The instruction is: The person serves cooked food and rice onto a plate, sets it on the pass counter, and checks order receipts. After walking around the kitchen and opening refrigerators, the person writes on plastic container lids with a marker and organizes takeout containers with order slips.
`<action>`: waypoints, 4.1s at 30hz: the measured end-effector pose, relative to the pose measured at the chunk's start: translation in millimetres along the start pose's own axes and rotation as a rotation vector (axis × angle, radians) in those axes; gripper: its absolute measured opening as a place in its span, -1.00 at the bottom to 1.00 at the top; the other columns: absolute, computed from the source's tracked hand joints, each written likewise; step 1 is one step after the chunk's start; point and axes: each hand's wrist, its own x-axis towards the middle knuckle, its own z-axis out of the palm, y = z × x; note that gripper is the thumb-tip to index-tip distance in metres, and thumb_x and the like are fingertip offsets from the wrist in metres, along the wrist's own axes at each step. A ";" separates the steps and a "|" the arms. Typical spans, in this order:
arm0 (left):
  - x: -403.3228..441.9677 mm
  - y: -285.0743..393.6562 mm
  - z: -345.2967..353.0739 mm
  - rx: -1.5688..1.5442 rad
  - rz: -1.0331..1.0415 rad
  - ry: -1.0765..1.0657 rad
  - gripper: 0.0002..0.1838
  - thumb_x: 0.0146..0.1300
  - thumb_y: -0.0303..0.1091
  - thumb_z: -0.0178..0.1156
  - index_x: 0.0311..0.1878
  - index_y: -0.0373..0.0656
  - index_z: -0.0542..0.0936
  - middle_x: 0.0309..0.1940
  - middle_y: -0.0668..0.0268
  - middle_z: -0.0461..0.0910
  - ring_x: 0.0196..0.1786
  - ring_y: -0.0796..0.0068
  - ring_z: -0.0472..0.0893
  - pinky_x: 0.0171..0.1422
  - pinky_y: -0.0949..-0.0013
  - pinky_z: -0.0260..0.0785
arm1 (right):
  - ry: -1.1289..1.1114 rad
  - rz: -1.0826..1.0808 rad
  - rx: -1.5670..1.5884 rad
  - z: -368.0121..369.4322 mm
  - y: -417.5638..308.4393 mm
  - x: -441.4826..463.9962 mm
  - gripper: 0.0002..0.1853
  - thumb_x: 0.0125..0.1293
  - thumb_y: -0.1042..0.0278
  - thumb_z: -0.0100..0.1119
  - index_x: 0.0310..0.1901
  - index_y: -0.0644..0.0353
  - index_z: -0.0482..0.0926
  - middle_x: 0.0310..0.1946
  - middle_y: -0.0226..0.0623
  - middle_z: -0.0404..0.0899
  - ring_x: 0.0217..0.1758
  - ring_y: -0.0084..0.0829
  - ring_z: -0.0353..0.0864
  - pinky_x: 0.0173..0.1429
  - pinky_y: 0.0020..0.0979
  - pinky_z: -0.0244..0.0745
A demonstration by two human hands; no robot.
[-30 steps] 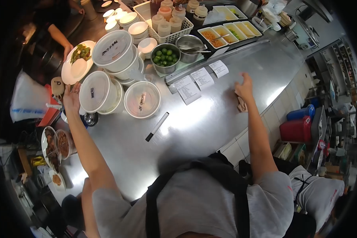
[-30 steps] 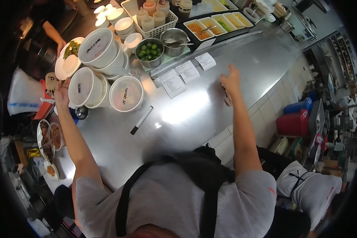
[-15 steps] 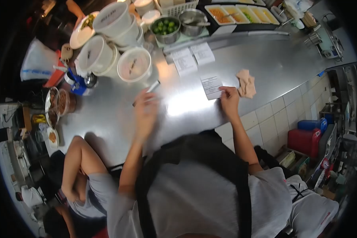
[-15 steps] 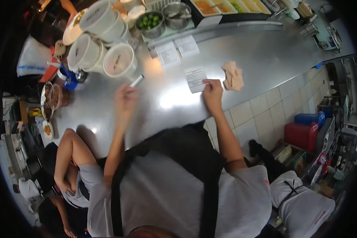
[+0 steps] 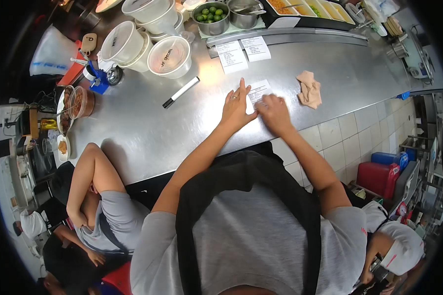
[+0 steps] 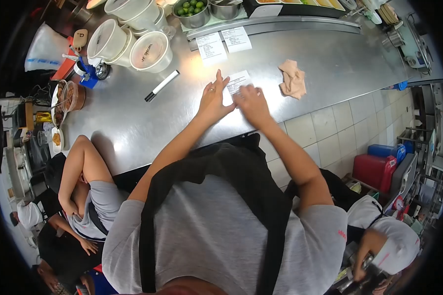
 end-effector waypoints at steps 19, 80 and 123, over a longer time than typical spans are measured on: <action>-72.3 -37.5 -57.0 -1.046 -0.520 0.136 -0.76 0.05 -0.52 0.21 -0.15 -0.14 0.59 -0.28 0.40 0.56 -0.31 0.65 0.42 0.02 0.38 0.26 | -0.109 0.820 1.234 9.3 -66.8 58.6 -0.74 0.05 0.52 0.25 -0.52 0.17 0.29 -0.63 -0.56 0.26 -0.56 -0.75 0.15 -0.49 -0.65 0.10; 58.3 -404.0 -312.3 0.695 -0.770 0.404 -0.68 0.21 0.03 -0.02 0.01 0.33 0.53 0.22 0.08 0.22 0.24 -0.04 0.21 0.16 0.01 0.22 | -0.026 0.790 0.825 42.9 -96.4 69.0 -0.69 0.30 0.30 -0.06 -0.54 0.28 0.47 -0.68 -0.28 0.38 -0.66 -0.47 0.36 -0.55 -0.46 0.26; -79.6 -203.8 -154.0 0.379 -0.799 1.090 -0.91 -0.03 -0.60 -0.02 -0.44 -0.30 0.48 -0.44 0.23 0.39 -0.50 0.43 0.37 -0.43 0.42 0.24 | 0.269 0.543 0.088 -118.8 351.5 241.5 -0.85 -0.01 0.55 0.19 -0.35 0.37 0.60 -0.48 -0.06 0.59 -0.43 -0.33 0.61 -0.28 -0.46 0.46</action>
